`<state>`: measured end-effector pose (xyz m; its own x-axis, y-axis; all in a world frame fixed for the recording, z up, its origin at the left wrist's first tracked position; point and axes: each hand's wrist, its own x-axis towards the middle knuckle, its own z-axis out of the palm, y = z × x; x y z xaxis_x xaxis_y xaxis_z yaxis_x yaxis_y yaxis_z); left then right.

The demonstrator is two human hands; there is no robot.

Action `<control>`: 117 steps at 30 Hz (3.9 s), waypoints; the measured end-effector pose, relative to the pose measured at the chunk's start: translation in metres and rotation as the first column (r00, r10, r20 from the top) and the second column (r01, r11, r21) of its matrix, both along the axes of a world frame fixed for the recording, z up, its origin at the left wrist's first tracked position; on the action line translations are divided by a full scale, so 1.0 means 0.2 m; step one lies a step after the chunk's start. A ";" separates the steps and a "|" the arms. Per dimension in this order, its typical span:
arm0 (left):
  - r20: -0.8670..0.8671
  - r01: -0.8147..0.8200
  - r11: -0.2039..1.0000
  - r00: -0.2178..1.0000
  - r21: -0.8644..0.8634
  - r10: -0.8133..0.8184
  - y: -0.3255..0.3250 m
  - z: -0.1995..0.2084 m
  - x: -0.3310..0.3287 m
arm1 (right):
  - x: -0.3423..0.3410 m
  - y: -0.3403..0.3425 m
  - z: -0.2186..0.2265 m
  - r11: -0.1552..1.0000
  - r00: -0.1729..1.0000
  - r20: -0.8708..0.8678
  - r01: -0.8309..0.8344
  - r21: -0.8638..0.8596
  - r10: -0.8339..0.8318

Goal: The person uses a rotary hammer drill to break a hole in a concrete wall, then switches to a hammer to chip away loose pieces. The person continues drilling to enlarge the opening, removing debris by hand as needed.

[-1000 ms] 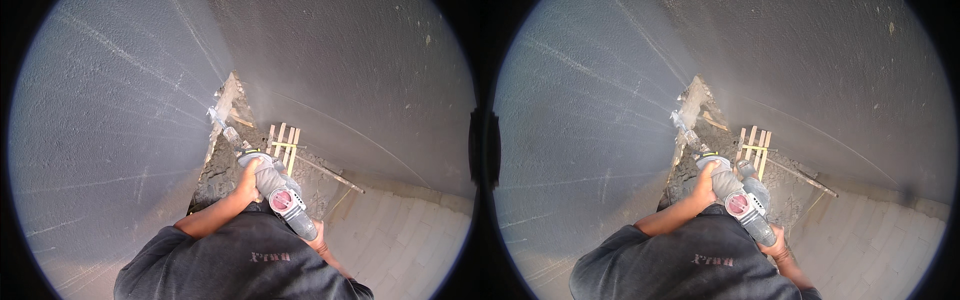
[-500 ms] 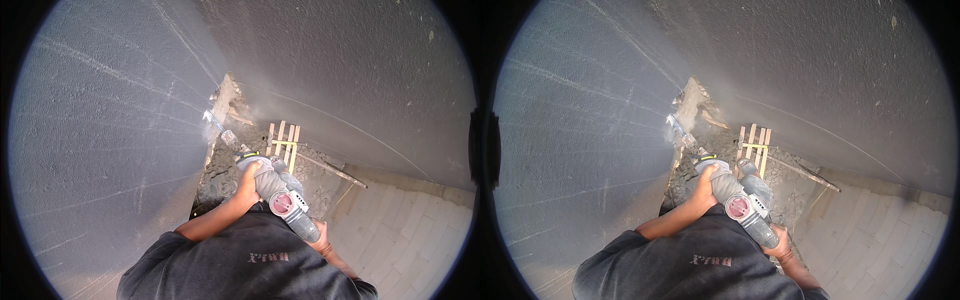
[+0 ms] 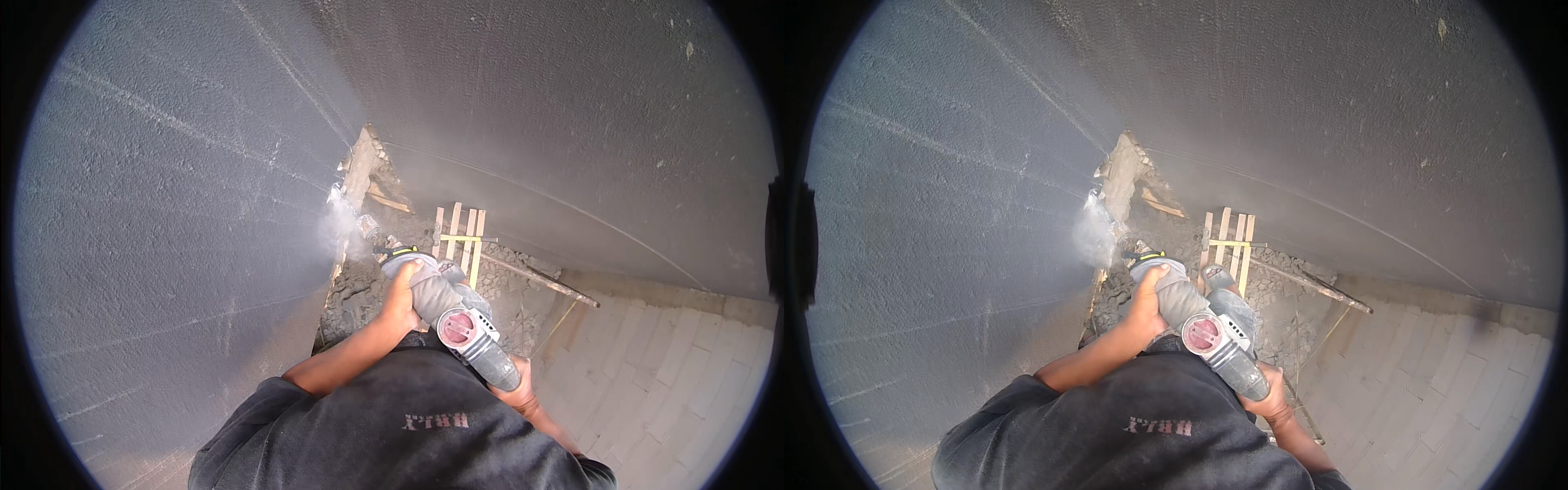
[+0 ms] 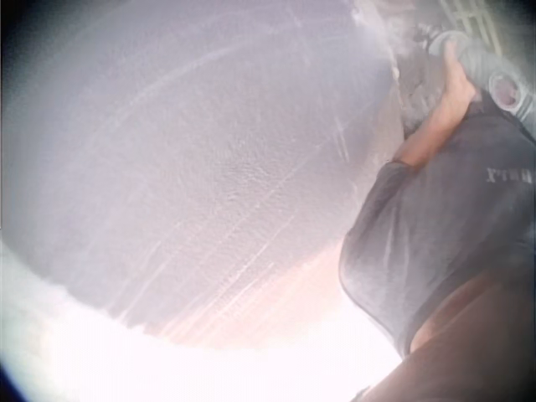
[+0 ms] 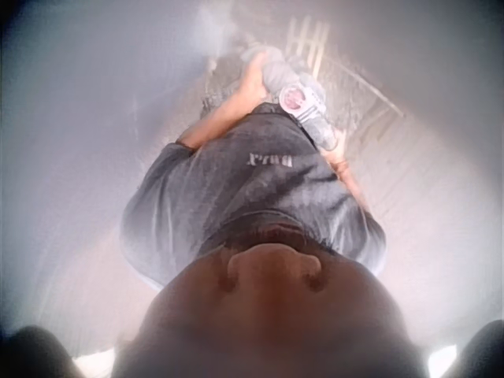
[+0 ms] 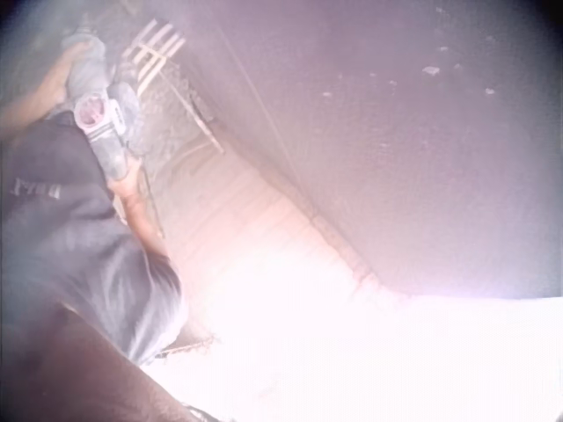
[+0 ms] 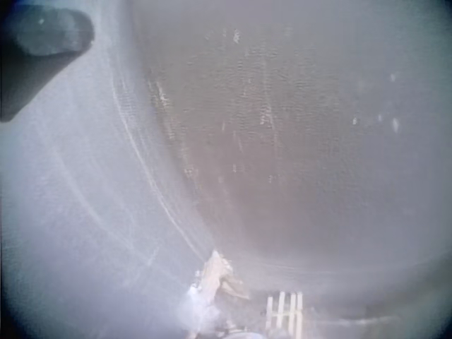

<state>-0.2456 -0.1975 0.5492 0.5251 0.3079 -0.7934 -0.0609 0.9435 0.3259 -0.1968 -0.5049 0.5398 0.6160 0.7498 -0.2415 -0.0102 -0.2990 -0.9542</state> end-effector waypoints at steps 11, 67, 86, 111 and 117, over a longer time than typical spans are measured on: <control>-0.003 -0.005 1.000 1.000 -0.022 0.005 -0.02 -0.05 -0.02 | 0.01 -0.01 0.05 0.999 0.999 0.016 -0.035 0.032 0.035; -0.151 -0.160 0.986 0.977 -0.048 0.151 -0.13 -0.28 0.02 | 0.11 -0.09 0.24 0.976 1.000 0.023 0.012 -0.216 -0.007; -0.444 0.057 0.940 0.890 0.335 0.104 -0.15 0.06 0.16 | 0.31 0.43 -0.01 0.925 0.939 0.179 -0.233 -0.299 0.294; -0.043 -0.286 0.958 0.957 -0.003 0.286 -0.26 -0.23 -0.11 | 0.20 -0.17 0.16 0.984 0.988 -0.150 -0.047 -0.173 0.021; -0.041 -0.194 0.980 0.980 -0.043 0.193 -0.17 -0.06 -0.14 | 0.19 -0.09 0.13 0.996 0.992 -0.098 -0.084 -0.040 0.080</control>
